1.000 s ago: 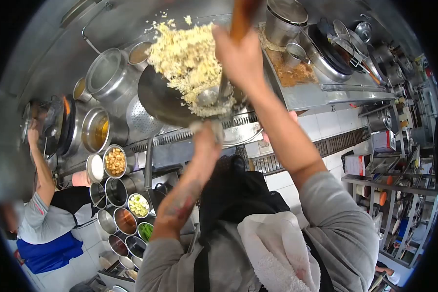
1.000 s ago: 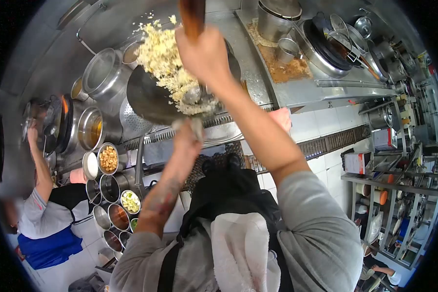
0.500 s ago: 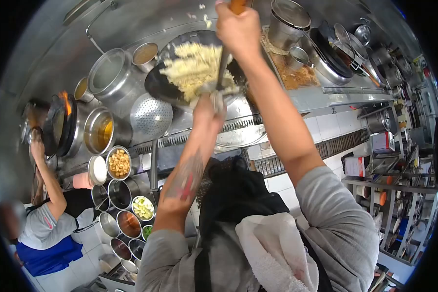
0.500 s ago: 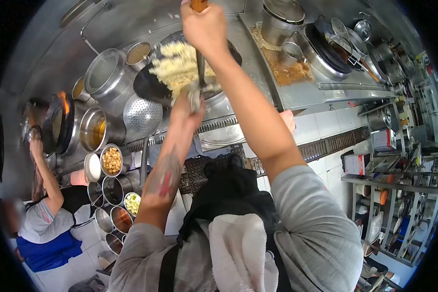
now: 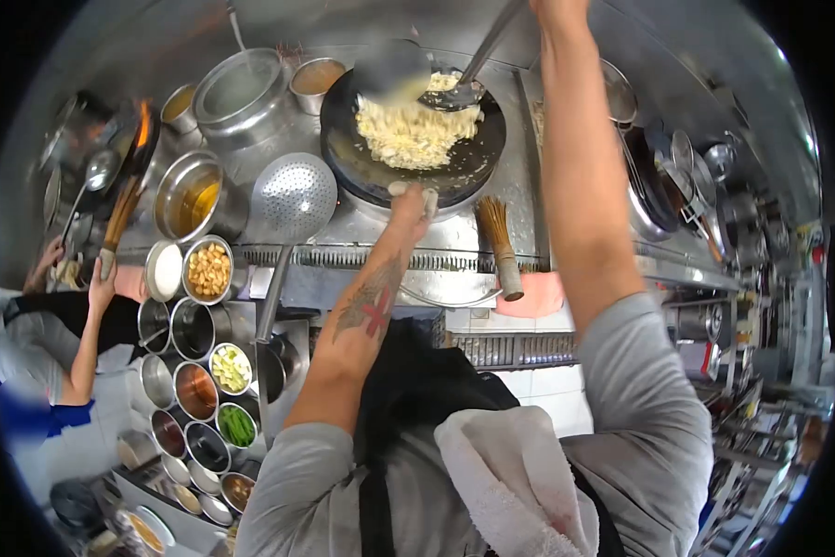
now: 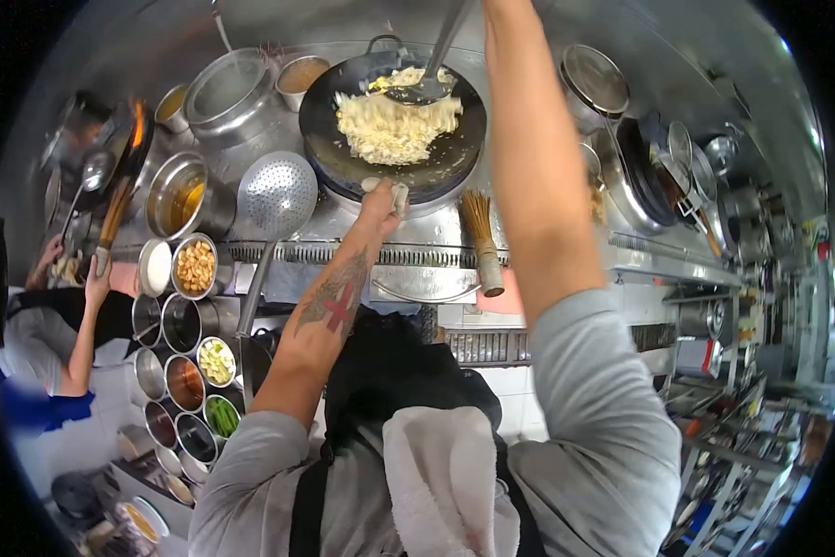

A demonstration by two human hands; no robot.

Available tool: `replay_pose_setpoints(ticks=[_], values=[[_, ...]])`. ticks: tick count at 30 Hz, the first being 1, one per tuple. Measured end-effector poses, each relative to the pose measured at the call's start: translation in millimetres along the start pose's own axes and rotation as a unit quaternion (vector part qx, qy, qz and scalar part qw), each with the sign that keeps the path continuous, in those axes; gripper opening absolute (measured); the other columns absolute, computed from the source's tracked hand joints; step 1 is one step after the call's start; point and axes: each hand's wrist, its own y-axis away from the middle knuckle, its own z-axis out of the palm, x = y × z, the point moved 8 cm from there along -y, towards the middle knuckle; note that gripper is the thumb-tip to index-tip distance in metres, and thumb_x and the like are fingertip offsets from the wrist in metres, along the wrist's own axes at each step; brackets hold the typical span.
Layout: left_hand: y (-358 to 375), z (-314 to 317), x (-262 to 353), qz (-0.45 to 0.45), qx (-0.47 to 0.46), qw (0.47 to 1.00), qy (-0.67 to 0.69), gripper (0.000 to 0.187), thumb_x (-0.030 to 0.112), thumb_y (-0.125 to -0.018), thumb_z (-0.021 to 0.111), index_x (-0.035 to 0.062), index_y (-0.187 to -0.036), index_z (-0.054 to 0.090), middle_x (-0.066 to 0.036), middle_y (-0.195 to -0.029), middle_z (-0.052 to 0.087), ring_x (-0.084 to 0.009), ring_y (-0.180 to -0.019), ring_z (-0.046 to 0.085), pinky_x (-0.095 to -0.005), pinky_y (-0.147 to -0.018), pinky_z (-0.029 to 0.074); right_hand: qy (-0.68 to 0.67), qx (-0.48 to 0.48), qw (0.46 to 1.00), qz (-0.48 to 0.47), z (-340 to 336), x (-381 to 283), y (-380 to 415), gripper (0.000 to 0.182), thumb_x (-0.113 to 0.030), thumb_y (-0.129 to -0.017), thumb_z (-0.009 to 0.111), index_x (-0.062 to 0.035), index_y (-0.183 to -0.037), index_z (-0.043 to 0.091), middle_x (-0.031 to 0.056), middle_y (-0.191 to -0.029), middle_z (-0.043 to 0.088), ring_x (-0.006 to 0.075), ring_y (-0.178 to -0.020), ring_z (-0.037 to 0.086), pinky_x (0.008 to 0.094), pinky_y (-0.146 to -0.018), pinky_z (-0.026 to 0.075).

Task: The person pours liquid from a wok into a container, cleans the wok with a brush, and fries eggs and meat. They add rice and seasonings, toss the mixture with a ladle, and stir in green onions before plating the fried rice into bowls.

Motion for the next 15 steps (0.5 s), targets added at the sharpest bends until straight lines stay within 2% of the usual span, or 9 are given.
replay_pose_setpoints(ticks=[2,5,6,8,9,11,12,14,15], values=[[16,4,-2,-0.035,-0.032,0.999,0.024,0.017,0.024,-0.095,0.051,0.0076,-0.098,0.055,-0.007,-0.087,0.060,-0.0198,-0.072,0.060,-0.0361,-0.055,0.052,-0.016,0.052,0.990,-0.133,-1,59,34,0.041,-0.028,-0.094,0.054,-0.0016,-0.063,0.052,0.0044,-0.053,0.050,0.0180,-0.047,0.047,0.0396,-0.046,0.038],[62,-21,9,-0.025,-0.065,0.997,0.043,0.024,0.024,-0.094,0.056,0.0074,-0.112,0.056,-0.006,-0.093,0.062,-0.0186,-0.074,0.061,-0.0358,-0.059,0.052,0.208,0.043,0.967,-0.142,38,176,53,0.026,-0.020,-0.090,0.053,0.0026,-0.101,0.045,0.0127,-0.059,0.060,0.0248,-0.047,0.054,0.0392,-0.047,0.044],[87,-36,21,0.011,-0.079,0.996,0.040,0.030,0.024,-0.093,0.060,0.0074,-0.118,0.056,-0.006,-0.096,0.062,-0.0179,-0.075,0.061,-0.0354,-0.060,0.052,0.100,-0.035,0.994,0.009,40,210,22,0.035,-0.022,-0.084,0.060,0.0009,-0.059,0.056,0.0082,-0.051,0.055,0.0205,-0.042,0.051,0.0384,-0.046,0.043],[151,-90,50,0.120,-0.015,0.987,-0.103,0.052,0.023,-0.085,0.072,0.0053,-0.130,0.053,-0.009,-0.107,0.064,-0.0180,-0.080,0.063,-0.0353,-0.059,0.052,-0.076,-0.039,0.996,0.019,8,223,-22,0.035,-0.012,-0.086,0.057,-0.0051,-0.054,0.048,0.0005,-0.049,0.048,0.0158,-0.039,0.046,0.0349,-0.040,0.037],[179,-112,62,0.122,0.008,0.988,-0.094,0.052,0.019,-0.084,0.073,0.0031,-0.129,0.053,-0.009,-0.106,0.064,-0.0172,-0.076,0.063,-0.0330,-0.059,0.052,0.037,-0.040,0.998,0.032,-8,196,-1,0.034,-0.014,-0.091,0.051,-0.0073,-0.104,0.021,0.0129,-0.069,0.058,0.0264,-0.052,0.054,0.0402,-0.051,0.044],[217,-160,68,0.127,0.063,0.984,-0.105,0.051,0.013,-0.084,0.073,-0.0004,-0.129,0.052,-0.010,-0.105,0.065,-0.0158,-0.070,0.063,-0.0291,-0.060,0.053,0.213,0.025,0.977,-0.008,-22,196,42,0.068,-0.016,-0.095,0.046,-0.0102,-0.153,0.010,0.0244,-0.081,0.066,0.0366,-0.062,0.061,0.0460,-0.062,0.050],[227,-180,67,0.134,0.090,0.979,-0.123,0.049,0.012,-0.086,0.071,-0.0017,-0.128,0.052,-0.011,-0.104,0.065,-0.0151,-0.067,0.062,-0.0276,-0.060,0.053,0.275,0.089,0.955,-0.065,-9,220,53,0.059,-0.017,-0.095,0.046,-0.0110,-0.151,0.026,0.0235,-0.073,0.064,0.0362,-0.059,0.059,0.0466,-0.062,0.049],[245,-206,56,0.114,0.110,0.983,-0.091,0.042,0.009,-0.089,0.063,-0.0030,-0.128,0.051,-0.012,-0.103,0.065,-0.0173,-0.068,0.062,-0.0294,-0.061,0.054,0.411,-0.020,0.911,0.017,28,211,28,0.060,-0.018,-0.095,0.047,-0.0114,-0.150,0.026,0.0250,-0.079,0.065,0.0379,-0.064,0.061,0.0472,-0.063,0.049],[249,-226,42,0.076,0.091,0.988,-0.100,0.039,0.006,-0.091,0.055,-0.0033,-0.128,0.051,-0.012,-0.104,0.065,-0.0189,-0.073,0.064,-0.0299,-0.063,0.054,0.414,-0.020,0.910,0.022,31,180,38,0.060,-0.018,-0.095,0.047,-0.0114,-0.150,0.026,0.0250,-0.079,0.065,0.0379,-0.064,0.061,0.0472,-0.063,0.049]])
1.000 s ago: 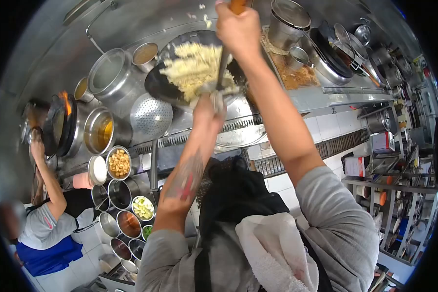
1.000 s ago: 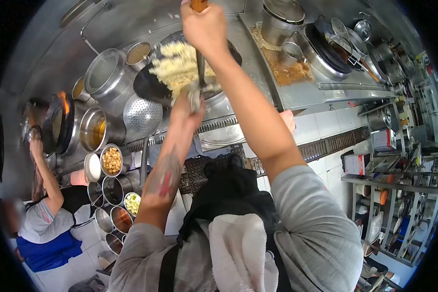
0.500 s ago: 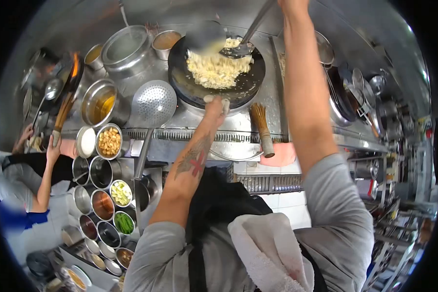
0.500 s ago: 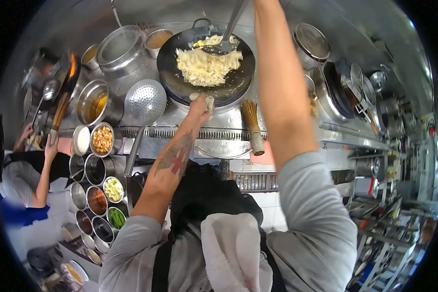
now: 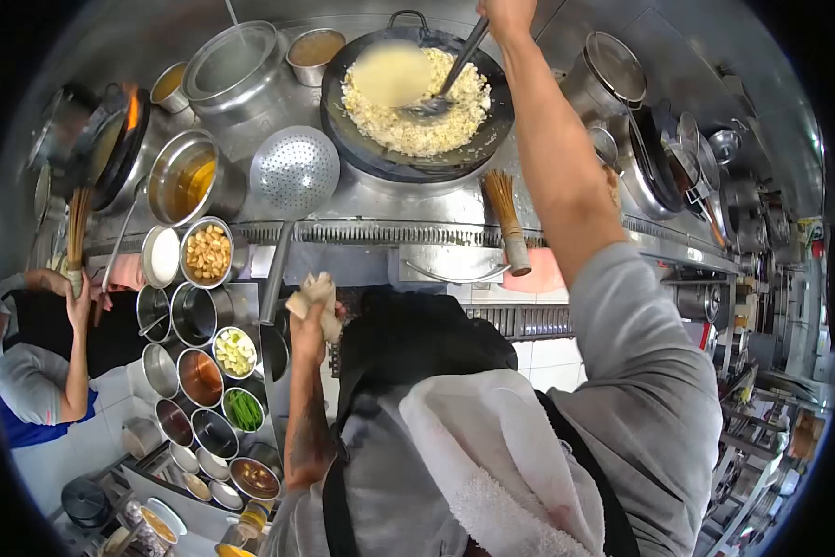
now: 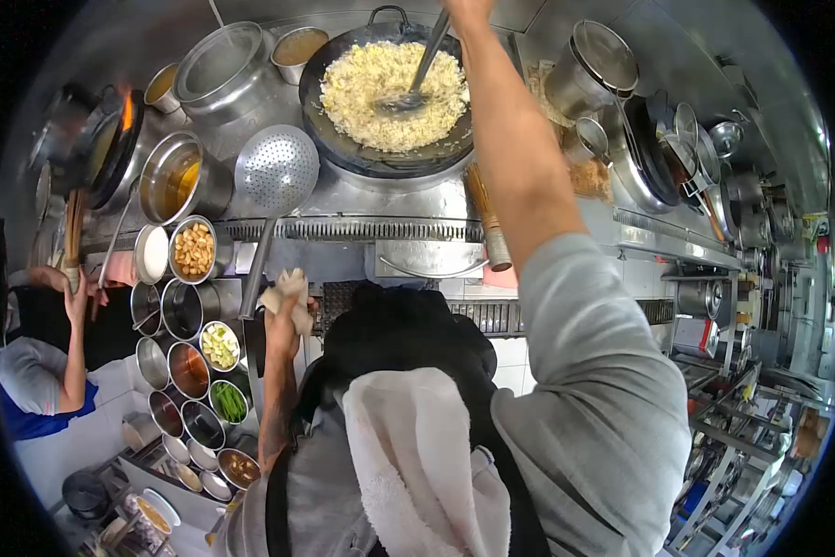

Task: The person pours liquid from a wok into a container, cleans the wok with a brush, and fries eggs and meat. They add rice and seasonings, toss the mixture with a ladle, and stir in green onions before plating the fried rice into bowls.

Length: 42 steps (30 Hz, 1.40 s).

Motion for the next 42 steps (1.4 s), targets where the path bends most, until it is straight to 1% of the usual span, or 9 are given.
replay_pose_setpoints(ticks=[3,6,9,18,31,34,39,40,42], values=[[18,-30,-17,-0.009,-0.027,0.999,-0.022,0.040,0.006,-0.091,0.052,-0.0038,-0.129,0.050,-0.013,-0.105,0.065,-0.0200,-0.081,0.064,-0.0315,-0.069,0.054,-0.341,-0.029,0.939,0.037,-25,-40,22,0.055,-0.023,-0.094,0.050,-0.0074,-0.145,0.037,0.0277,-0.093,0.066,0.0389,-0.077,0.065,0.0484,-0.067,0.049],[20,-98,-73,-0.015,0.016,0.993,-0.112,0.044,0.009,-0.088,0.055,-0.0018,-0.131,0.050,-0.013,-0.107,0.065,-0.0196,-0.087,0.064,-0.0327,-0.073,0.054,-0.110,0.005,0.994,-0.003,22,-17,13,0.039,-0.030,-0.092,0.054,0.0073,-0.094,0.066,0.0203,-0.075,0.066,0.0281,-0.067,0.065,0.0427,-0.061,0.047],[53,-130,-80,-0.024,0.091,0.970,-0.225,0.047,0.012,-0.084,0.060,0.0018,-0.129,0.052,-0.010,-0.104,0.066,-0.0185,-0.087,0.065,-0.0344,-0.077,0.053,-0.235,-0.077,0.962,0.117,-32,-26,-16,0.040,-0.031,-0.093,0.053,0.0063,-0.105,0.064,0.0228,-0.077,0.065,0.0300,-0.072,0.064,0.0458,-0.066,0.047],[58,-223,-168,0.007,0.095,0.867,-0.489,0.037,0.019,-0.084,0.060,0.0033,-0.118,0.055,-0.011,-0.096,0.067,-0.0218,-0.079,0.065,-0.0368,-0.071,0.052,-0.453,-0.016,0.891,0.004,7,-53,18,0.034,-0.027,-0.092,0.055,0.0064,-0.096,0.063,0.0156,-0.064,0.058,0.0239,-0.061,0.057,0.0430,-0.058,0.044],[10,-273,-218,0.030,0.044,0.696,-0.716,0.027,0.029,-0.086,0.061,0.0057,-0.099,0.060,-0.012,-0.082,0.068,-0.0272,-0.067,0.066,-0.0406,-0.061,0.051,-0.328,-0.077,0.941,0.034,51,-42,11,0.035,-0.027,-0.088,0.059,0.0052,-0.075,0.059,0.0106,-0.059,0.058,0.0226,-0.058,0.058,0.0435,-0.057,0.043],[-1,-264,-213,0.064,0.043,0.653,-0.753,0.027,0.031,-0.086,0.061,0.0062,-0.095,0.062,-0.012,-0.079,0.068,-0.0285,-0.065,0.066,-0.0415,-0.059,0.051,-0.484,0.220,0.844,-0.065,12,-46,15,0.037,-0.028,-0.089,0.059,0.0067,-0.076,0.061,0.0172,-0.057,0.057,0.0279,-0.056,0.059,0.0464,-0.056,0.043],[17,-291,-213,-0.031,0.081,0.800,-0.594,0.025,0.035,-0.077,0.069,0.0112,-0.082,0.064,-0.011,-0.073,0.066,-0.0318,-0.067,0.068,-0.0474,-0.058,0.053,-0.342,-0.069,0.937,0.012,-8,-53,65,0.042,-0.032,-0.090,0.060,0.0071,-0.075,0.061,0.0180,-0.058,0.058,0.0279,-0.057,0.058,0.0468,-0.058,0.042],[21,-245,-201,0.088,-0.002,0.534,-0.841,0.019,0.030,-0.075,0.068,0.0123,-0.076,0.064,-0.010,-0.071,0.065,-0.0303,-0.065,0.067,-0.0447,-0.058,0.053,-0.411,-0.071,0.909,-0.010,-40,-61,86,0.032,-0.021,-0.089,0.057,0.0006,-0.066,0.055,0.0092,-0.053,0.052,0.0208,-0.049,0.053,0.0405,-0.050,0.040],[16,-259,-210,0.071,-0.002,0.636,-0.768,0.018,0.030,-0.073,0.068,0.0129,-0.076,0.064,-0.010,-0.069,0.064,-0.0304,-0.063,0.067,-0.0446,-0.057,0.053,-0.467,-0.080,0.879,-0.061,-10,-42,89,0.031,-0.011,-0.089,0.055,-0.0059,-0.059,0.049,0.0009,-0.049,0.046,0.0135,-0.043,0.048,0.0337,-0.043,0.039]])
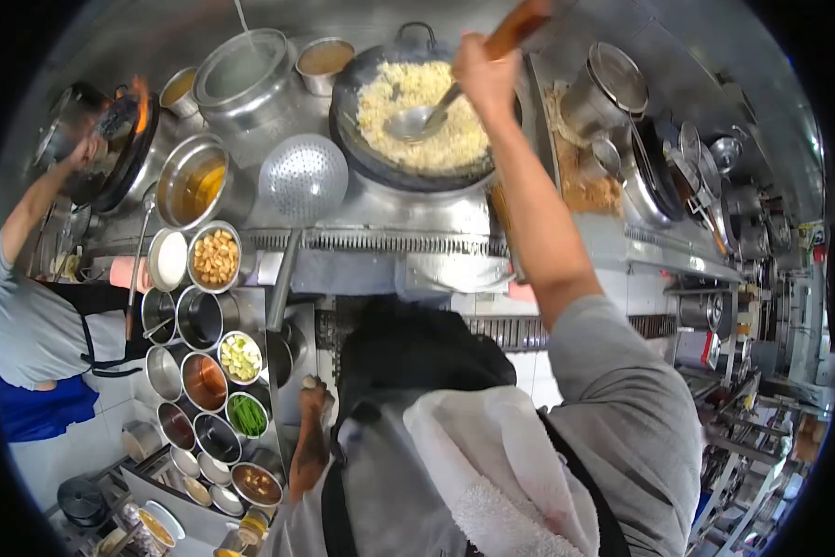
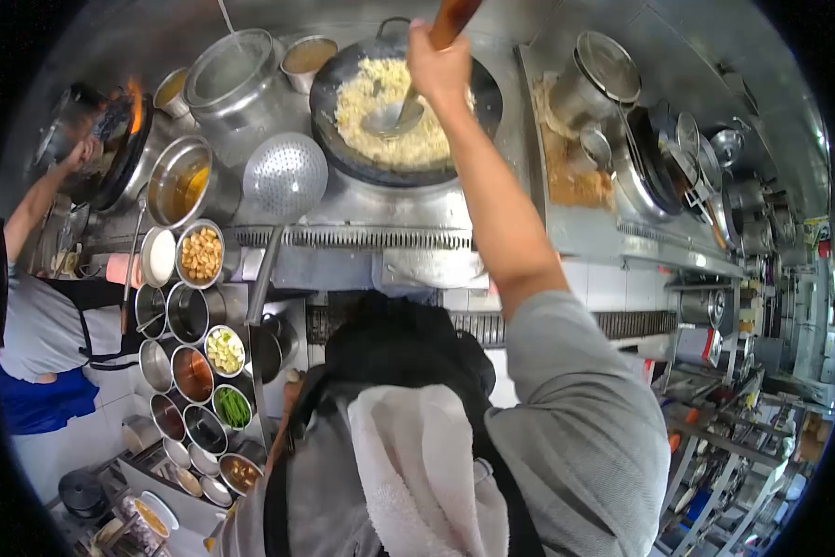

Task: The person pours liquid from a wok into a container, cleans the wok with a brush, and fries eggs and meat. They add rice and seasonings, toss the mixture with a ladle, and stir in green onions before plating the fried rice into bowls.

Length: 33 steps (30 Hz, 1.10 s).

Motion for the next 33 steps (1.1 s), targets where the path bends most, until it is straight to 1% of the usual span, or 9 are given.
replay_pose_setpoints(ticks=[7,10,12,15,19,21,26,29,33], values=[[-8,-10,8,0.048,0.036,0.990,0.130,0.016,0.028,-0.068,0.069,0.0149,-0.076,0.063,-0.008,-0.064,0.060,-0.0307,-0.059,0.065,-0.0443,-0.055,0.052,-0.060,-0.030,0.996,-0.061,-17,-87,57,0.036,-0.010,-0.093,0.054,-0.0085,-0.058,0.044,0.0013,-0.049,0.046,0.0109,-0.041,0.044,0.0259,-0.043,0.036],[-23,-24,16,0.107,0.077,0.982,0.139,0.016,0.028,-0.066,0.069,0.0155,-0.075,0.063,-0.008,-0.062,0.059,-0.0308,-0.058,0.064,-0.0442,-0.054,0.052,0.067,0.048,0.996,0.025,-44,15,13,0.032,-0.012,-0.088,0.056,-0.0044,-0.058,0.050,0.0051,-0.050,0.051,0.0148,-0.045,0.050,0.0318,-0.047,0.042],[-33,-20,22,0.182,0.138,0.969,-0.090,0.015,0.028,-0.073,0.068,0.0137,-0.074,0.063,-0.007,-0.061,0.060,-0.0282,-0.057,0.065,-0.0427,-0.055,0.052,0.095,0.125,0.987,0.033,-98,24,-36,0.029,-0.017,-0.088,0.055,-0.0026,-0.063,0.052,0.0079,-0.053,0.055,0.0171,-0.046,0.053,0.0319,-0.047,0.043],[-56,-1,-23,-0.091,0.070,0.915,0.387,0.030,0.037,-0.084,0.064,0.0082,-0.078,0.064,-0.010,-0.069,0.066,-0.0269,-0.065,0.067,-0.0408,-0.062,0.053,-0.051,0.176,0.983,0.032,-151,11,-33,0.027,-0.015,-0.088,0.057,-0.0029,-0.065,0.051,0.0055,-0.054,0.052,0.0175,-0.045,0.052,0.0308,-0.045,0.042],[-55,57,-27,0.021,-0.071,0.990,0.121,0.034,0.040,-0.083,0.065,0.0079,-0.095,0.067,-0.012,-0.089,0.072,-0.0304,-0.082,0.071,-0.0405,-0.073,0.056,-0.177,0.107,0.969,0.136,-95,83,-27,0.031,-0.011,-0.091,0.056,-0.0073,-0.063,0.043,0.0012,-0.050,0.040,0.0125,-0.043,0.041,0.0300,-0.044,0.036],[-39,11,-6,-0.059,-0.192,0.980,-0.004,0.031,0.041,-0.085,0.061,0.0117,-0.095,0.067,-0.011,-0.097,0.070,-0.0331,-0.086,0.069,-0.0444,-0.076,0.056,-0.180,0.029,0.982,0.054,-72,4,-12,0.031,-0.008,-0.092,0.055,-0.0076,-0.063,0.044,0.0011,-0.052,0.041,0.0118,-0.045,0.039,0.0307,-0.046,0.036],[-37,22,-12,-0.022,-0.087,0.993,0.079,0.027,0.036,-0.087,0.058,0.0108,-0.095,0.065,-0.009,-0.087,0.067,-0.0283,-0.076,0.067,-0.0419,-0.067,0.053,0.081,0.062,0.993,0.053,-74,37,26,0.030,-0.018,-0.091,0.058,-0.0059,-0.065,0.049,0.0020,-0.054,0.051,0.0126,-0.047,0.048,0.0312,-0.047,0.041],[-36,22,-14,-0.009,-0.057,0.995,0.076,0.025,0.033,-0.089,0.057,0.0104,-0.096,0.064,-0.008,-0.081,0.066,-0.0255,-0.070,0.066,-0.0405,-0.061,0.051,-0.053,0.176,0.982,0.034,-131,-18,4,0.032,-0.019,-0.091,0.059,-0.0096,-0.063,0.046,0.0010,-0.052,0.047,0.0134,-0.043,0.044,0.0304,-0.042,0.037],[-36,45,-12,0.058,-0.026,0.998,-0.002,0.022,0.029,-0.091,0.054,0.0097,-0.097,0.062,-0.006,-0.073,0.063,-0.0216,-0.062,0.065,-0.0385,-0.054,0.049,-0.148,0.159,0.973,0.073,-108,79,-13,0.029,-0.010,-0.091,0.058,-0.0086,-0.065,0.045,-0.0021,-0.052,0.042,0.0112,-0.041,0.041,0.0298,-0.041,0.035]])
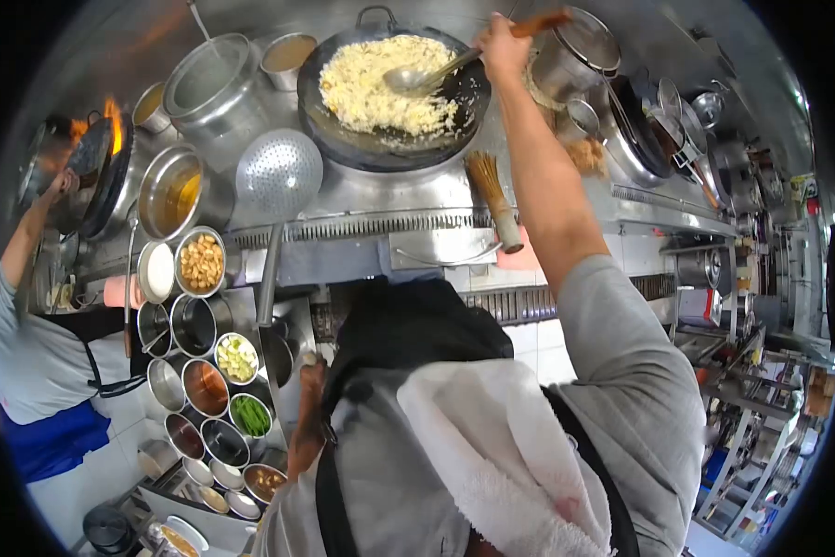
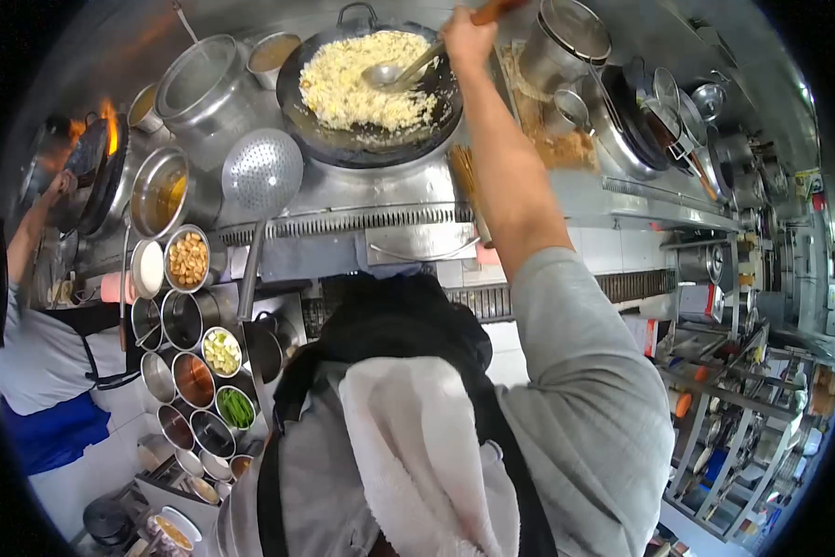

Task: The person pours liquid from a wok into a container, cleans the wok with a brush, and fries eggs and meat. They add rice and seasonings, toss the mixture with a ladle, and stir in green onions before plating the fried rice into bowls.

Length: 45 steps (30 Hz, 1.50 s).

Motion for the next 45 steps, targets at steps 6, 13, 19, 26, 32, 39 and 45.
replay_pose_setpoints(ticks=[6,13,19,26,32,39,45], values=[[10,-45,3,-0.073,0.012,0.991,0.112,0.023,0.024,-0.090,0.055,0.0069,-0.106,0.058,-0.009,-0.083,0.065,-0.0216,-0.069,0.065,-0.0376,-0.059,0.051,0.157,-0.016,0.977,-0.142,34,-62,31,0.032,-0.013,-0.088,0.059,-0.0097,-0.059,0.046,0.0012,-0.051,0.048,0.0127,-0.045,0.049,0.0322,-0.046,0.040],[28,-95,34,-0.066,0.060,0.967,0.240,0.031,0.017,-0.089,0.055,0.0037,-0.117,0.054,-0.012,-0.093,0.066,-0.0215,-0.077,0.066,-0.0366,-0.066,0.054,0.313,0.115,0.933,-0.134,-10,-47,-20,0.033,-0.025,-0.093,0.057,0.0069,-0.096,0.064,0.0197,-0.072,0.064,0.0274,-0.063,0.059,0.0431,-0.062,0.047],[-4,-230,184,-0.050,-0.034,0.758,0.650,0.047,0.007,-0.088,0.055,0.0004,-0.134,0.045,-0.015,-0.107,0.066,-0.0224,-0.088,0.066,-0.0361,-0.074,0.056,0.315,-0.075,0.946,-0.013,79,-55,-8,0.042,-0.026,-0.092,0.056,0.0003,-0.125,0.057,0.0242,-0.077,0.066,0.0376,-0.068,0.064,0.0442,-0.062,0.047],[-165,-323,410,-0.001,-0.257,0.501,0.826,0.045,0.022,-0.089,0.051,0.0000,-0.128,0.048,-0.016,-0.113,0.062,-0.0280,-0.088,0.064,-0.0376,-0.070,0.056,0.454,-0.038,0.889,0.040,89,-77,-38,0.055,-0.047,-0.094,0.050,0.0052,-0.093,0.067,0.0240,-0.070,0.064,0.0331,-0.065,0.063,0.0467,-0.062,0.046],[-287,-321,459,-0.177,-0.131,0.460,0.860,0.022,0.027,-0.091,0.050,0.0070,-0.100,0.053,-0.011,-0.082,0.060,-0.0248,-0.066,0.057,-0.0363,-0.054,0.050,0.391,-0.107,0.914,0.037,108,25,-74,0.048,-0.039,-0.091,0.051,0.0046,-0.105,0.066,0.0120,-0.060,0.057,0.0248,-0.053,0.054,0.0445,-0.053,0.042],[-288,-321,441,-0.091,-0.006,0.611,0.787,0.013,0.015,-0.092,0.052,0.0033,-0.098,0.050,-0.012,-0.077,0.057,-0.0232,-0.058,0.054,-0.0362,-0.044,0.041,0.273,-0.135,0.951,-0.051,128,18,-50,0.035,-0.032,-0.090,0.054,0.0011,-0.091,0.064,0.0132,-0.063,0.056,0.0237,-0.055,0.055,0.0439,-0.053,0.042],[-285,-319,428,-0.093,-0.010,0.582,0.808,0.013,0.013,-0.092,0.051,0.0005,-0.095,0.051,-0.013,-0.075,0.057,-0.0233,-0.056,0.054,-0.0375,-0.042,0.041,0.245,-0.046,0.943,-0.221,125,4,-36,0.038,-0.032,-0.090,0.058,0.0060,-0.089,0.063,0.0174,-0.069,0.062,0.0311,-0.067,0.063,0.0466,-0.063,0.045]])
